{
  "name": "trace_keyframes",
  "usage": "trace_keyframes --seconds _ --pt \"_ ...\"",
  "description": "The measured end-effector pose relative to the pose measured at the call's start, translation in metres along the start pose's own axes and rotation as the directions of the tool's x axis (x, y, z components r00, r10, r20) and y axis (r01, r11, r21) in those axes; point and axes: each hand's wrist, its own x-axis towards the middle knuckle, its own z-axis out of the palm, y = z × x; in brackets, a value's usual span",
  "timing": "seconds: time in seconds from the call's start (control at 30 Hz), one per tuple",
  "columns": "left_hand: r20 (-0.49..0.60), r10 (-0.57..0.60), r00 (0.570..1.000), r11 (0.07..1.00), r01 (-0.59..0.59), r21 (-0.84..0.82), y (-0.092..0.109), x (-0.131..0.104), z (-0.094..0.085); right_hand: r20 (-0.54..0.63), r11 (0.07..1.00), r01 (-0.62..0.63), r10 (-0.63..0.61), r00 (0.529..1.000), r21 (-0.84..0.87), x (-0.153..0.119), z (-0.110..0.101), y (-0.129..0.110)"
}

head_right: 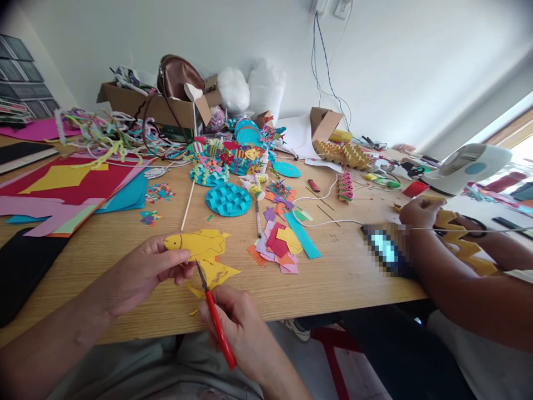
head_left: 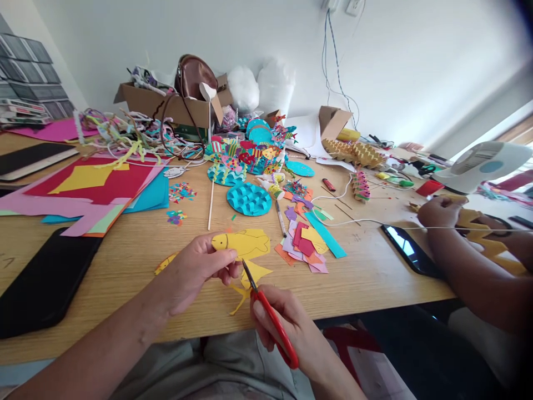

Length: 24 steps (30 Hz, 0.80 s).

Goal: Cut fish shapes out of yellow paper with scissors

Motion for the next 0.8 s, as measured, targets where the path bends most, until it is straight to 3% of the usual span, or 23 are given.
trace_keyframes --seconds 0.33,0.8 --pt "0.054 -0.06 0.997 0.997 0.058 0.043 0.0069 0.0026 0.0006 0.041 1.0 -0.004 0.004 0.999 0.012 -0.0035 -0.0043 -0.0011" --pt "0.029 -0.098 0.995 0.995 0.098 0.003 0.0044 0.006 0.0004 0.037 0.999 -0.035 0.034 0.999 0.026 -0.0025 -0.0041 -0.0007"
